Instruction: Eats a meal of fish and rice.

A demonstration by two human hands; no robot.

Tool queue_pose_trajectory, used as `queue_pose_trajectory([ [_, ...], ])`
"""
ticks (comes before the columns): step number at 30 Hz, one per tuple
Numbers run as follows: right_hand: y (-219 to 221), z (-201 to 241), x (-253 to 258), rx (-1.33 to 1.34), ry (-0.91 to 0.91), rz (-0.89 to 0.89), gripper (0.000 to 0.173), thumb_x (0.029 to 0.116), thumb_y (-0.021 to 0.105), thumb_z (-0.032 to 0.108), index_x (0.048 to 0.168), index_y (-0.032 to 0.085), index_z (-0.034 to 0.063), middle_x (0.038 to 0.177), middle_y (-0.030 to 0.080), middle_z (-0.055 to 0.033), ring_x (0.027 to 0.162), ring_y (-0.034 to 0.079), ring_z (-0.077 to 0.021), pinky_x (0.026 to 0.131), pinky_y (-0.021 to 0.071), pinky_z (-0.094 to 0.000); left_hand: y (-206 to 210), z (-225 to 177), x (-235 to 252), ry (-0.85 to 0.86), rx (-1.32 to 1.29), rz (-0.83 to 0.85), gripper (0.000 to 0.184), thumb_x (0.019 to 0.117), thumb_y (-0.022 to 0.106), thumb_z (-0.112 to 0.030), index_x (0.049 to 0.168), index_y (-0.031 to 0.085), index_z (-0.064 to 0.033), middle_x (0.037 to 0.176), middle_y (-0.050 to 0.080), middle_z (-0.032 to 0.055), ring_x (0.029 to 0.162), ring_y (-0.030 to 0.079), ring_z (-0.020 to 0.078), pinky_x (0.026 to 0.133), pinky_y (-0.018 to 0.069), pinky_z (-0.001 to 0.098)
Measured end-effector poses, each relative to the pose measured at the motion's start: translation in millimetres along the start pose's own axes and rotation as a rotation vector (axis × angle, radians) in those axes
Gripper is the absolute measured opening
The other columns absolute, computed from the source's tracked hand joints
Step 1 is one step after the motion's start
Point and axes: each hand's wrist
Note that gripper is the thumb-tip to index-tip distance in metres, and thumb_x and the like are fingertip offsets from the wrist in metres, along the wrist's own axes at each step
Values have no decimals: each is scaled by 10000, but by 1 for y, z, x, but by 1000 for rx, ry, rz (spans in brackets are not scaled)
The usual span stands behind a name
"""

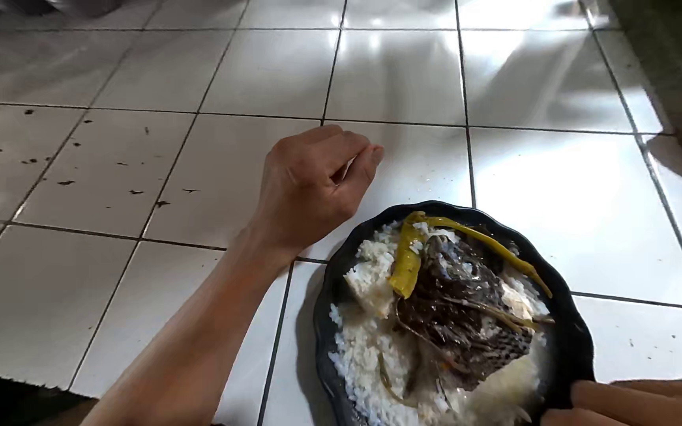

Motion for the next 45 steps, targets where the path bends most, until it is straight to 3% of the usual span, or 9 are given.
queue_pose_trajectory([
  [4, 2, 2, -1, -101, 105, 33, 204, 1057, 493, 99, 1024, 662, -11, 845, 623, -180, 639, 644, -351, 478, 499, -467, 0, 3, 1, -3, 1, -8, 262, 1022, 595, -197, 869, 742, -43, 668, 559, 7, 593, 495, 58, 532, 393, 205],
  [9, 6, 11, 3, -7, 37, 14, 202, 1049, 489, 66, 1080, 675, -7, 875, 649, -176, 696, 670, -347, 526, 531, -467, 3, 3, -1, 9, -59, 26, 264, 1023, 598, -206, 883, 750, -43, 677, 578, 0, 589, 493, 42, 532, 397, 195],
  [15, -2, 5, -4, -86, 32, -7, 286, 1025, 515, 54, 1210, 727, 104, 809, 632, -137, 636, 626, -321, 473, 465, -446, 7, 2, -1, 29, -87, 74, 256, 1027, 594, -235, 934, 769, -73, 677, 584, -21, 593, 502, 33, 539, 407, 193],
  [18, -1, 5, -7, -55, 10, 46, 267, 1031, 507, 71, 1172, 732, 97, 790, 624, -133, 622, 621, -311, 472, 460, -444, 7, 2, -2, 37, -83, 92, 259, 1031, 589, -240, 952, 772, -75, 673, 574, -21, 591, 493, 36, 534, 400, 196],
  [23, -8, 6, -13, -200, 131, 21, 267, 1032, 519, 85, 1181, 738, 125, 808, 625, -132, 631, 622, -320, 462, 459, -442, 8, 1, -3, 37, -98, 105, 262, 1033, 588, -247, 948, 766, -75, 683, 577, -20, 590, 489, 39, 533, 397, 199],
  [33, -9, 0, -12, -128, 49, 31, 253, 1049, 536, 158, 1150, 767, 178, 871, 635, -116, 734, 628, -289, 533, 482, -418, 9, 0, -5, 39, -107, 120, 282, 1029, 580, -273, 937, 770, -86, 670, 568, -24, 585, 494, 44, 530, 406, 211],
  [41, -18, -10, -19, -254, 145, -9, 217, 1010, 586, 208, 1072, 791, 177, 866, 632, -95, 750, 621, -278, 559, 482, -423, 10, 0, -4, 37, -157, 152, 286, 1034, 583, -275, 921, 769, -89, 676, 573, -36, 593, 494, 21, 535, 403, 188],
  [45, -20, -11, -19, -272, 161, -23, 171, 968, 623, 200, 996, 787, 158, 835, 626, -85, 732, 619, -277, 532, 461, -425, 11, -3, -5, -23, -273, 214, 240, 1016, 615, -251, 929, 773, -93, 737, 650, -49, 618, 528, -30, 560, 433, 136],
])
Point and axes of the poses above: each hand's wrist, its own x-axis towards the middle knuckle, its own y-axis out of the palm, z = x × y
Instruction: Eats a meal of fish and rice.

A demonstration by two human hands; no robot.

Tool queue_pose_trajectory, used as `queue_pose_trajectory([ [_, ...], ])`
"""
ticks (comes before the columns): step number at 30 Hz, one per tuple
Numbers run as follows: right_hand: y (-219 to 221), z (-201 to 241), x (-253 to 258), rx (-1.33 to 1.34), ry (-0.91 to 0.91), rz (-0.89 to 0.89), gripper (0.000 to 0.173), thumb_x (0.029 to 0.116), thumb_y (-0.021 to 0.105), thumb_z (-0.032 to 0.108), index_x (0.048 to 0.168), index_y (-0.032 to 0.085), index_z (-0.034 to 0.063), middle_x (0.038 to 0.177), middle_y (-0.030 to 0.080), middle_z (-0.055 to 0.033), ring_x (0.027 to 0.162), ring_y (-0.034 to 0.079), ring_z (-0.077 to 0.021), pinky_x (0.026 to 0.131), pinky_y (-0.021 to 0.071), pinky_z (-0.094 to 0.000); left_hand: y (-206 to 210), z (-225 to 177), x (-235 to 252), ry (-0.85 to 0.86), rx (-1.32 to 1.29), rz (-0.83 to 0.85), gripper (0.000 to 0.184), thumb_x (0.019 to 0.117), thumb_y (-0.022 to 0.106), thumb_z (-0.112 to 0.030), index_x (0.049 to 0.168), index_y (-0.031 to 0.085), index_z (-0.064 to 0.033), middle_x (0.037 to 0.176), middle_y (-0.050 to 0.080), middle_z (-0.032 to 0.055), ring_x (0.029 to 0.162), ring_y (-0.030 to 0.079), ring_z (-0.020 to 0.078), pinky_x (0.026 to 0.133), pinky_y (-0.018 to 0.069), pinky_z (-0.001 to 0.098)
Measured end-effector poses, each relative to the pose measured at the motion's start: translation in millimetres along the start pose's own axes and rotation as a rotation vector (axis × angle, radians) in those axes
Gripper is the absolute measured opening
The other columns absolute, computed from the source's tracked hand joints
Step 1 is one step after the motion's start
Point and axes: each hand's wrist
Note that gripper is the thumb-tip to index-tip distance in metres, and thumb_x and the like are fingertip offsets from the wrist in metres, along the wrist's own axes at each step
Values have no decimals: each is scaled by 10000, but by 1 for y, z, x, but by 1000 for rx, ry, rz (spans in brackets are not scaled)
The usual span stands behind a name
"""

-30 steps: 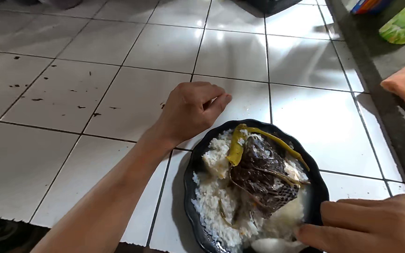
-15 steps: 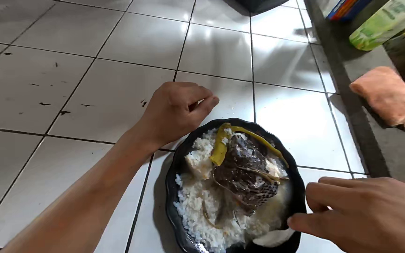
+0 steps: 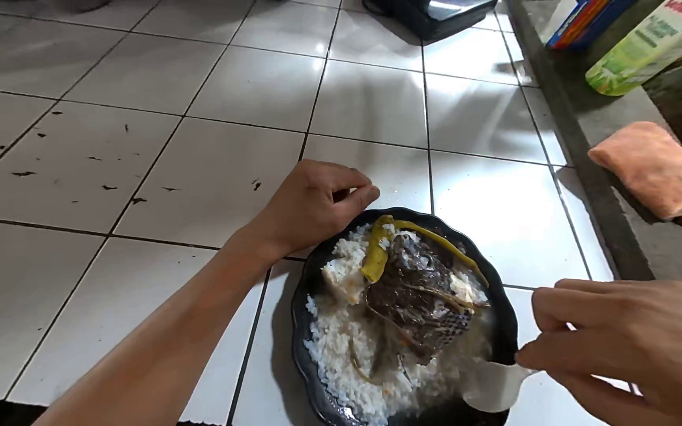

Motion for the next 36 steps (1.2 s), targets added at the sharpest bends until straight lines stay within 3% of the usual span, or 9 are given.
queue_pose_trajectory([
  [4, 17, 6, 12, 67, -38, -44, 180, 1017, 576, 174, 1022, 746, 117, 868, 621, -101, 778, 643, -280, 550, 513, -403, -1, -2, -1, -100, -120, 152, 191, 1006, 642, -262, 981, 780, -132, 826, 719, -79, 716, 627, -59, 639, 518, 124],
  [7, 24, 11, 20, 145, -72, -53, 180, 1035, 572, 166, 1047, 721, 65, 910, 642, -125, 848, 667, -299, 636, 561, -407, -5, -2, 0, -119, -146, 198, 168, 999, 658, -251, 993, 784, -139, 860, 734, -79, 767, 653, -50, 685, 539, 136],
  [13, 27, 1, 27, 173, -198, -147, 124, 997, 624, 136, 1033, 724, 72, 958, 690, -99, 893, 675, -250, 750, 575, -350, -6, -1, 0, -146, -198, 263, 117, 972, 688, -181, 974, 786, -117, 866, 732, -48, 780, 672, 2, 692, 569, 177],
  [20, 21, -34, 28, 307, -291, -181, 123, 950, 688, 213, 1030, 742, 137, 908, 656, 0, 805, 637, -61, 685, 556, -193, -7, 4, 1, -215, -248, 321, 122, 975, 683, -193, 952, 777, -119, 823, 716, -69, 733, 642, -33, 669, 539, 146],
  [25, 17, -41, 27, 357, -285, -183, 196, 935, 723, 275, 1066, 751, 132, 919, 658, -8, 806, 627, -46, 658, 536, -172, -12, 0, 1, -227, -267, 386, 112, 929, 647, -136, 871, 734, -96, 733, 663, -72, 647, 586, -52, 594, 489, 126],
  [31, 19, -46, 29, 320, -278, -182, 222, 959, 686, 376, 999, 756, 170, 881, 642, 42, 783, 603, -12, 643, 509, -161, -14, 1, -1, -232, -203, 411, 135, 951, 644, -179, 982, 766, -131, 676, 628, -93, 569, 529, -48, 527, 444, 133],
  [36, 20, -48, 27, 305, -274, -174, 203, 956, 683, 368, 966, 753, 177, 865, 660, 66, 791, 623, 0, 660, 530, -165, -12, 3, -2, -150, -129, 314, 95, 923, 673, -128, 933, 766, -116, 684, 645, -71, 563, 540, -34, 515, 458, 139],
])
Point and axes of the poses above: each hand's wrist, its own x-axis towards the middle knuckle, its own y-axis out of the palm, z = x × y
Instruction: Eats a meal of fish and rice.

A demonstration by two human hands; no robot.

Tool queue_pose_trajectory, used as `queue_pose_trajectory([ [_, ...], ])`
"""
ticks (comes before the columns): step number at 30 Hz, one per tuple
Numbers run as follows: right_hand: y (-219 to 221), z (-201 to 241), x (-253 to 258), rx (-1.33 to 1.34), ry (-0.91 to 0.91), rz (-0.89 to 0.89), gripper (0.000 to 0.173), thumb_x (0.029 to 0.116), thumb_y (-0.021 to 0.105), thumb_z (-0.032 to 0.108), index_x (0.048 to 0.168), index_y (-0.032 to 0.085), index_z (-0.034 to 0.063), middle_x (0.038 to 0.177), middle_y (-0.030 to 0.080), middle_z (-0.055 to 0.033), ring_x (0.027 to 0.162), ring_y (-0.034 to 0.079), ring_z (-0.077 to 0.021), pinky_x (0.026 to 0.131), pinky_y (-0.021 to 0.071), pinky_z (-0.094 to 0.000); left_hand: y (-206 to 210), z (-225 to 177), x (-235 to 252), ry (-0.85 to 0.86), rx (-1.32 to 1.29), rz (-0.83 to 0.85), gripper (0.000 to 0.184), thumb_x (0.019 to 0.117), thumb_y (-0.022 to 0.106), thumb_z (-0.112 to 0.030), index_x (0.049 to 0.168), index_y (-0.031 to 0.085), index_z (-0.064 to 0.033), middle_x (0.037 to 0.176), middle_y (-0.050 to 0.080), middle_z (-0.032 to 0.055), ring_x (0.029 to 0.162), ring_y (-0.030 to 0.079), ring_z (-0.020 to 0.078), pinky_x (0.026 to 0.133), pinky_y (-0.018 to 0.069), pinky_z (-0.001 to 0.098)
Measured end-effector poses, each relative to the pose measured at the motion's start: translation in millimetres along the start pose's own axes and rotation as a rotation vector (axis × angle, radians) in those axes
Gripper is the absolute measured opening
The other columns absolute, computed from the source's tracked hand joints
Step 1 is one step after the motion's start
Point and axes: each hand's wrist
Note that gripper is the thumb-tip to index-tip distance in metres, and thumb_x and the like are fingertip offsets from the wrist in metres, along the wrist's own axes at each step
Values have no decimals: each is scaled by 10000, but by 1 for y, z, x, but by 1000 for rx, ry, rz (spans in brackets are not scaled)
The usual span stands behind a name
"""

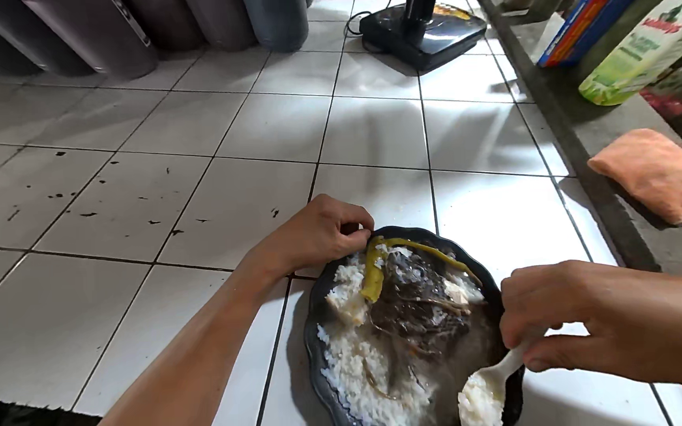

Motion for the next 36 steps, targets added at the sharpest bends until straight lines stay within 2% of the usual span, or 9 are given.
queue_pose_trajectory([
  [4, -3, -1, -1, -45, 40, -40, 190, 941, 691, 367, 957, 764, 191, 842, 677, 80, 768, 628, -2, 646, 527, -181, -8, 3, -1, -32, 30, -42, 69, 907, 694, -115, 913, 763, -116, 714, 676, -62, 593, 589, -19, 540, 501, 158],
  [7, -13, -1, -8, -146, 104, -49, 196, 962, 673, 332, 993, 770, 166, 839, 672, 23, 760, 642, -105, 647, 539, -298, -8, 5, -1, -51, -2, -41, 62, 897, 695, -111, 890, 756, -119, 709, 667, -63, 587, 582, -11, 531, 497, 165],
  [10, -14, -1, -19, -361, 189, -108, 225, 943, 601, 410, 964, 767, 260, 770, 618, 68, 700, 621, -104, 566, 524, -342, -7, 7, 0, -35, 15, -42, 77, 896, 677, -120, 872, 750, -130, 703, 660, -75, 584, 575, -19, 521, 485, 159],
  [12, -8, 5, -16, -425, 228, -132, 218, 930, 599, 401, 937, 766, 260, 737, 597, 54, 653, 613, -133, 515, 501, -378, -8, 7, 0, -32, 12, -39, 89, 899, 663, -119, 874, 748, -131, 697, 652, -81, 577, 563, -27, 513, 474, 154],
  [15, 8, 12, -3, -423, 195, -156, 203, 947, 596, 357, 935, 762, 240, 761, 620, 45, 673, 624, -136, 518, 504, -347, -9, 8, 1, -25, 11, -33, 112, 904, 640, -142, 884, 750, -141, 684, 638, -96, 562, 532, -44, 503, 438, 141],
  [18, 12, 12, -1, -389, 124, -165, 219, 976, 577, 362, 962, 757, 239, 803, 632, 56, 723, 615, -116, 562, 500, -304, -12, 8, 0, -31, 31, -23, 152, 941, 625, -189, 938, 774, -158, 732, 670, -104, 601, 559, -52, 539, 463, 140],
  [27, -4, 23, -18, -565, 281, -242, 281, 991, 511, 314, 903, 745, 185, 738, 607, -12, 698, 614, -226, 558, 479, -428, -10, 7, 1, -63, 3, -21, 131, 941, 642, -176, 931, 772, -161, 710, 666, -108, 582, 559, -51, 519, 459, 136],
  [31, 10, 22, -4, -491, 183, -190, 264, 990, 526, 338, 898, 741, 215, 759, 614, 30, 704, 610, -166, 551, 478, -349, -12, 4, 1, -84, -3, -17, 124, 941, 648, -171, 932, 771, -161, 727, 679, -104, 600, 575, -52, 539, 475, 133],
  [36, -5, 13, -21, -489, 262, -207, 276, 987, 518, 365, 918, 751, 235, 737, 595, 28, 699, 597, -177, 562, 463, -401, -11, 6, 1, -78, 4, -17, 128, 941, 648, -176, 912, 771, -159, 675, 633, -105, 558, 523, -47, 506, 428, 138],
])
Point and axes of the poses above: each hand's wrist, its own x-axis towards the middle knuckle, its own y-axis out of the palm, z = x × y
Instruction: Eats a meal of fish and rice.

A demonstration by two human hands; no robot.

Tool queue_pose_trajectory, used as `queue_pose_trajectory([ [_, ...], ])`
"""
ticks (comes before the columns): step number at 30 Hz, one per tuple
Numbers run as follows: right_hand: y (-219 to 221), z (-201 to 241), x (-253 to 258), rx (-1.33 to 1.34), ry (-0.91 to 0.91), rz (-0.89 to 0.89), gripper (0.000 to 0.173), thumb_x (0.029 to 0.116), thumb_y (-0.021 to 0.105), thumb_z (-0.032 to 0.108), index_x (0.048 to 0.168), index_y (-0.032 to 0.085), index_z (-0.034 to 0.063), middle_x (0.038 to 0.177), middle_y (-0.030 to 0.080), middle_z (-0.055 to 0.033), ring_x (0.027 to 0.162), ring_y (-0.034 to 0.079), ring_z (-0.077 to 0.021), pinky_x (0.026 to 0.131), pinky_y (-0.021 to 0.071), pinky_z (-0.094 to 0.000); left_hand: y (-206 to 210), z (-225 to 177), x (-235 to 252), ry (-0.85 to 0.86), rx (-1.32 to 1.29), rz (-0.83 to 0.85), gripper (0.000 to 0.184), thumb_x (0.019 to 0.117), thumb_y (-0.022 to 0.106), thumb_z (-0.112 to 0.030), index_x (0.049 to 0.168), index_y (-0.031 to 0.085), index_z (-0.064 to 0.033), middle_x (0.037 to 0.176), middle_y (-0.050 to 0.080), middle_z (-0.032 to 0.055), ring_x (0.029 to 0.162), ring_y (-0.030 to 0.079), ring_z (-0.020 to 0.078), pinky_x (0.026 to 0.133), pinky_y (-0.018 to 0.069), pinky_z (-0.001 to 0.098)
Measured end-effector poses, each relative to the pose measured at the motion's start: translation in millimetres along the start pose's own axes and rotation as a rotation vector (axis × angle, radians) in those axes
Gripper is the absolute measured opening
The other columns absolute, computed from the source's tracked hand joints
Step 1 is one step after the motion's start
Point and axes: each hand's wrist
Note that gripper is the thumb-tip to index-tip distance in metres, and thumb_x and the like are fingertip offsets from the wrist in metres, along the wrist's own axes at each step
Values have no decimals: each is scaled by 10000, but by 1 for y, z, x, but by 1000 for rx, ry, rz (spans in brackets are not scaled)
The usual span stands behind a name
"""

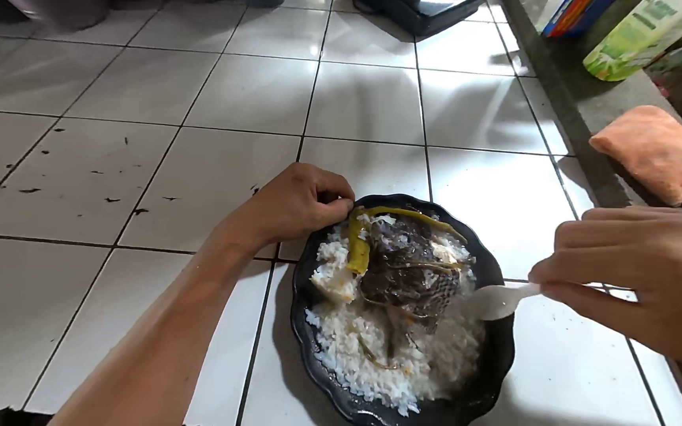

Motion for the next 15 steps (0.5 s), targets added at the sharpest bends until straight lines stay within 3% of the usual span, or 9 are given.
queue_pose_trajectory([
  [2, 9, 5, 7, 41, -27, 3, 267, 982, 531, 362, 912, 750, 225, 744, 611, 21, 698, 616, -182, 556, 486, -404, -1, -1, 0, -18, -20, 4, 120, 936, 652, -173, 903, 767, -162, 682, 642, -101, 565, 536, -40, 510, 440, 147],
  [6, 25, 10, 21, 194, -114, 101, 204, 980, 584, 369, 948, 743, 244, 822, 647, 67, 760, 636, -91, 624, 538, -302, -3, -1, 2, -66, -52, 26, 109, 943, 664, -178, 932, 772, -175, 711, 670, -100, 594, 577, -33, 535, 478, 154],
  [9, 21, -3, 24, 324, -137, 154, 175, 977, 631, 356, 969, 754, 231, 840, 650, 77, 796, 624, -47, 677, 532, -251, -8, -4, 1, -129, -86, 32, 77, 944, 705, -178, 970, 776, -171, 680, 640, -82, 569, 556, 0, 521, 460, 171],
  [12, 14, -14, 25, 440, -118, 171, 175, 976, 661, 359, 976, 762, 217, 859, 658, 94, 804, 607, 13, 685, 513, -181, -9, -6, -1, -134, -141, 30, 72, 942, 714, -135, 919, 782, -136, 763, 718, -57, 663, 651, 18, 597, 548, 187],
  [15, 11, -21, 26, 506, -134, 155, 186, 973, 672, 364, 987, 769, 207, 880, 667, 100, 804, 608, 49, 673, 513, -134, -4, -3, -2, -108, -188, 21, 83, 944, 703, -113, 907, 778, -119, 780, 720, -47, 683, 655, 25, 611, 549, 187],
])
Point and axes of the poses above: each hand's wrist, its own x-axis towards the middle knuckle, its own y-axis out of the palm, z = x × y
